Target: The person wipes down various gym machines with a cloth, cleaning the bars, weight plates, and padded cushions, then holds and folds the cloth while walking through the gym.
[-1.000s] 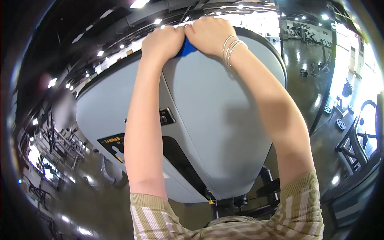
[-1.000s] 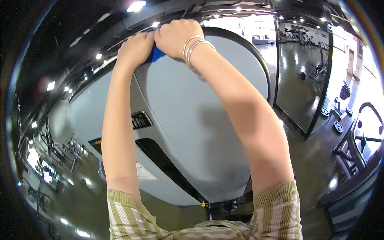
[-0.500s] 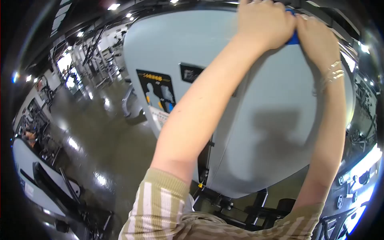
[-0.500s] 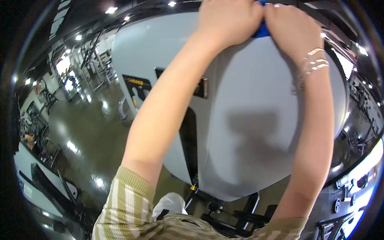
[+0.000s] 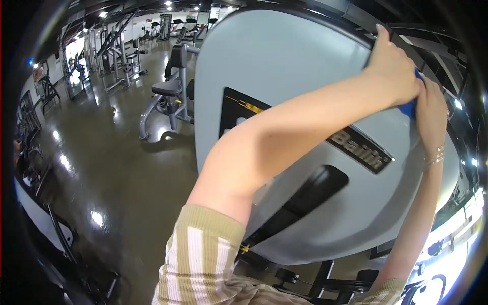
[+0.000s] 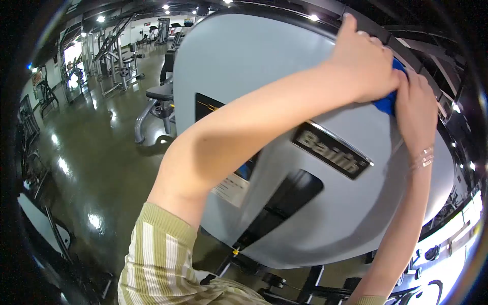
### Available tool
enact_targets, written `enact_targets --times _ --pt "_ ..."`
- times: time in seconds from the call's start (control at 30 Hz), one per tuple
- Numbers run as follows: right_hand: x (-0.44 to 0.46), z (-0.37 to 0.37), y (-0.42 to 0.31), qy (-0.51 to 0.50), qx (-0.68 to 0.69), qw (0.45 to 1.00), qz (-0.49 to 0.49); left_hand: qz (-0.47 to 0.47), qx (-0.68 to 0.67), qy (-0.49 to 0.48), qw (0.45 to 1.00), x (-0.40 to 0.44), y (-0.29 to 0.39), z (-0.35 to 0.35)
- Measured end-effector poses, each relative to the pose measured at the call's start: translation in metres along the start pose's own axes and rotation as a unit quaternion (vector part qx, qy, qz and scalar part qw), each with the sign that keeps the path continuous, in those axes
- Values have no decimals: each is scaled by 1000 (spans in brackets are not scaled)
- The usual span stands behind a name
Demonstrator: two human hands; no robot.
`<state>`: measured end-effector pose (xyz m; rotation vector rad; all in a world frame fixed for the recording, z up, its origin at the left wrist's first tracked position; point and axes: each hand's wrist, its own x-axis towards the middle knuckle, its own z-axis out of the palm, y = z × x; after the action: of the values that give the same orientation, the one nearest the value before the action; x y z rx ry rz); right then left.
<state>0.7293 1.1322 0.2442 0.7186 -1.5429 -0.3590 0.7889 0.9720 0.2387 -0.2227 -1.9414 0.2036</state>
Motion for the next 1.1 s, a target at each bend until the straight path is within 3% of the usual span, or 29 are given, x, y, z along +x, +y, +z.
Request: enact_targets --times 0.07,0.13,0.17,0.23,0.33,0.4,0.43,0.47,0.53,0.57,0.6,0.63,0.67,0.7,0.73,0.8,0.83,0.87,0.9,0.93,0.97,1.0,1.07,1.1 --pt "41 -4 -45 23 -4 998 -52 -25 31 72 997 -20 -54 -1" --pt "88 -8 -104 5 -17 998 -58 -32 38 63 997 -52 -121 -11" --pt "111 3 -134 61 43 997 0 -35 45 62 996 -68 -150 -8" --pt "150 5 -195 120 83 986 79 -43 34 204 977 -106 -201 -3" --pt "181 2 -265 157 96 976 121 -88 -61 99 989 -163 -248 -21" --pt "189 0 -299 173 107 969 140 -52 -147 7 988 -214 -272 -73" --pt "184 0 -315 186 112 965 149 -40 -228 -41 972 -239 -279 -109" --pt "178 -2 -328 195 117 961 160 -54 -209 -43 976 -264 -276 -149" --pt "170 -2 -344 195 126 956 180 -122 -110 14 986 -310 -253 -242" --pt "166 -2 -351 200 129 952 192 -127 -133 124 975 -326 -243 -262" --pt "162 -3 -358 206 134 948 201 -59 -130 -54 988 -349 -247 -319" --pt "157 -4 -366 198 135 947 215 -63 -156 -25 985 -382 -242 -346" --pt "152 -3 -377 188 145 950 204 37 -141 13 989 -398 -248 -367" --pt "147 -2 -386 200 142 944 222 -157 -57 62 984 -381 -211 -362" --pt "143 -3 -398 215 140 935 244 -101 -110 80 986 -381 -226 -364" --pt "134 -6 -429 215 169 932 236 -142 -254 142 946 -383 -238 -362" --pt "127 -7 -451 263 298 873 281 -148 -248 134 948 -382 -247 -357" --pt "119 -6 -473 303 419 793 322 -135 -376 183 899 -382 -260 -349" --pt "112 -7 -495 307 472 750 346 -120 -495 230 829 -381 -272 -339" --pt "103 -6 -516 310 522 704 369 -127 -489 225 833 -379 -285 -324" --pt "95 -3 -536 298 603 644 364 -62 -568 298 764 -377 -299 -305" --pt "93 -3 -555 290 613 633 374 9 -636 364 681 -377 -312 -293" --pt "96 -2 -586 262 637 609 392 1 -654 354 668 -382 -337 -299" --pt "95 4 -596 246 630 614 406 -134 -719 270 626 -387 -348 -320"
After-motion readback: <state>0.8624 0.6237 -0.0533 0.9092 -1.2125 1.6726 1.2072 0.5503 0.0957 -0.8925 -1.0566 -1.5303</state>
